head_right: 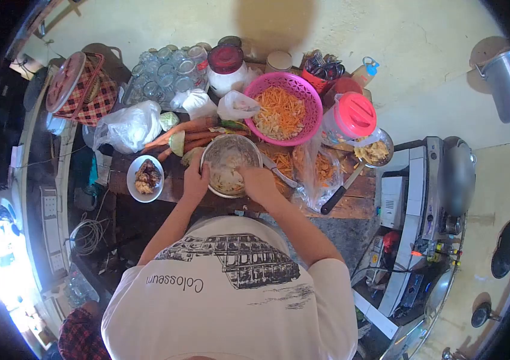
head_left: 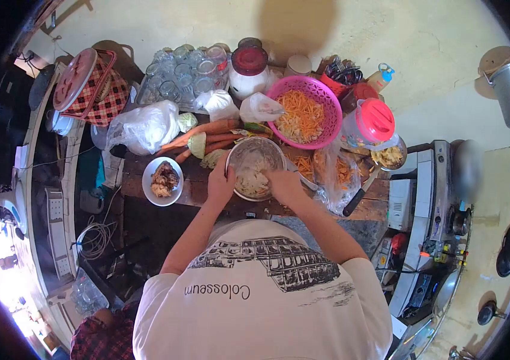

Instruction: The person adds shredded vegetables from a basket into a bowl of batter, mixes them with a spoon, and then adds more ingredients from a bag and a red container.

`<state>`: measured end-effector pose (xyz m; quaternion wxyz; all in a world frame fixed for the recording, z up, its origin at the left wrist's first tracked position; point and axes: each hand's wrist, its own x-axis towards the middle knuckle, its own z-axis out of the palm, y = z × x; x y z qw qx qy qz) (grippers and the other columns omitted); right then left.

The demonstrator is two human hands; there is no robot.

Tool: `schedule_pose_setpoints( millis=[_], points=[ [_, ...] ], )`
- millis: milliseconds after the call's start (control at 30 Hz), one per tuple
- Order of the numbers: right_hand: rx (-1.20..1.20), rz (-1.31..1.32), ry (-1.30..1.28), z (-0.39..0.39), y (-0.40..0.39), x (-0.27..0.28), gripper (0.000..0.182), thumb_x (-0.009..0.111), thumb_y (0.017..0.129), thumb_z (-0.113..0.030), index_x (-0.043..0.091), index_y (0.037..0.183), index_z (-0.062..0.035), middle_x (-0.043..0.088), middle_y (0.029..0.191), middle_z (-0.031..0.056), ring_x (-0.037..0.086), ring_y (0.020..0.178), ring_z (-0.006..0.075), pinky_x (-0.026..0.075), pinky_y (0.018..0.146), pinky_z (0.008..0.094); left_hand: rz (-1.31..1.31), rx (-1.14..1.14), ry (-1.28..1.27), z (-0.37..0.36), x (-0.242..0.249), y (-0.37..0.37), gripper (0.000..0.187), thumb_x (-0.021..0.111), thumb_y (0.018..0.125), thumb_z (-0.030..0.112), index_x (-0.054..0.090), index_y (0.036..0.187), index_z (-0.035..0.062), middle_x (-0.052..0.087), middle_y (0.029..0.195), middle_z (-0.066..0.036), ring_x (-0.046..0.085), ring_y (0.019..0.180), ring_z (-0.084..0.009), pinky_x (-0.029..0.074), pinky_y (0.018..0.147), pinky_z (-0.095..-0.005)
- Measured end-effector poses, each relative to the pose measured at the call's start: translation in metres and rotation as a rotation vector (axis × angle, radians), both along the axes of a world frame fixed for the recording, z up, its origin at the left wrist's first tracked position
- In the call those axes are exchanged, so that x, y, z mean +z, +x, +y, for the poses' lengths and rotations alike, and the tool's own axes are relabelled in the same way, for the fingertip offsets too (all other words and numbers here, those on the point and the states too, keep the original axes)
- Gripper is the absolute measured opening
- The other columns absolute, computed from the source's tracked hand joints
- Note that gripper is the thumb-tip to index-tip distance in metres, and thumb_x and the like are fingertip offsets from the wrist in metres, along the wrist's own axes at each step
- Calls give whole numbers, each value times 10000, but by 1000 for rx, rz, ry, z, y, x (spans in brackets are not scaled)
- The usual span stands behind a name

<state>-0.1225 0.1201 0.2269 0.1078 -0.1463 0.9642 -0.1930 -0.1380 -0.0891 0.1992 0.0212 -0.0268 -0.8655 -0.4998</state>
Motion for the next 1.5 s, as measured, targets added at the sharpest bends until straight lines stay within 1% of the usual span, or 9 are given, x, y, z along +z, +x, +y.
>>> schedule_pose_setpoints(
  millis=[300,400,500,700,800,900,1100,1400,1500],
  points=[
    [-4,149,176,24,-39,16,277,473,826,-121,645,1041,-91,656,822,175,658,788,332,505,647,472,53,-5,0,7,10,1,391,495,889,88,469,1277,47,613,993,-253,630,855,-380,491,731,-410],
    [69,-38,331,31,-35,11,229,494,817,-134,663,953,-60,650,777,194,658,788,327,510,637,471,66,-5,-21,9,18,0,391,491,888,75,470,1277,49,611,1014,-253,621,896,-391,490,751,-416],
    [56,-159,276,27,-5,24,207,536,808,-172,679,819,-22,664,791,200,668,735,339,524,636,456,140,6,-21,11,14,0,392,485,888,61,470,1279,47,605,1051,-253,604,954,-400,484,786,-422],
    [-153,-398,-272,21,4,-21,254,526,810,-190,675,887,0,661,876,223,647,811,385,505,704,460,119,29,-21,12,10,3,390,471,896,75,470,1285,45,598,1052,-267,592,965,-418,477,794,-434],
    [-196,-270,-191,19,9,-27,241,511,818,-189,669,868,-14,661,858,210,643,816,383,498,723,464,58,16,-33,9,11,1,400,470,901,73,463,1299,29,597,1088,-258,591,994,-404,476,823,-424],
    [-244,-77,-97,1,17,35,226,499,819,-182,654,846,-20,658,816,205,643,800,382,495,716,477,47,20,-26,10,11,0,407,469,902,85,455,1305,24,600,1071,-266,593,984,-407,476,816,-424],
    [-99,-8,14,-13,26,15,166,506,836,-166,634,859,-62,621,674,209,638,648,372,494,599,492,30,10,-47,9,16,-1,421,474,893,87,449,1309,29,604,1027,-274,597,943,-420,477,781,-440],
    [-102,-11,6,-19,24,41,183,498,822,-160,629,853,-37,628,663,204,643,641,366,503,590,476,51,11,-24,9,10,-1,413,476,895,90,454,1304,41,605,985,-281,601,904,-428,474,744,-448],
    [-73,-4,113,-20,27,8,182,509,813,-168,628,861,-39,629,677,206,644,647,364,494,586,488,115,0,-17,10,6,-2,392,470,903,97,459,1294,70,606,954,-280,602,870,-435,473,707,-443]
  ],
)
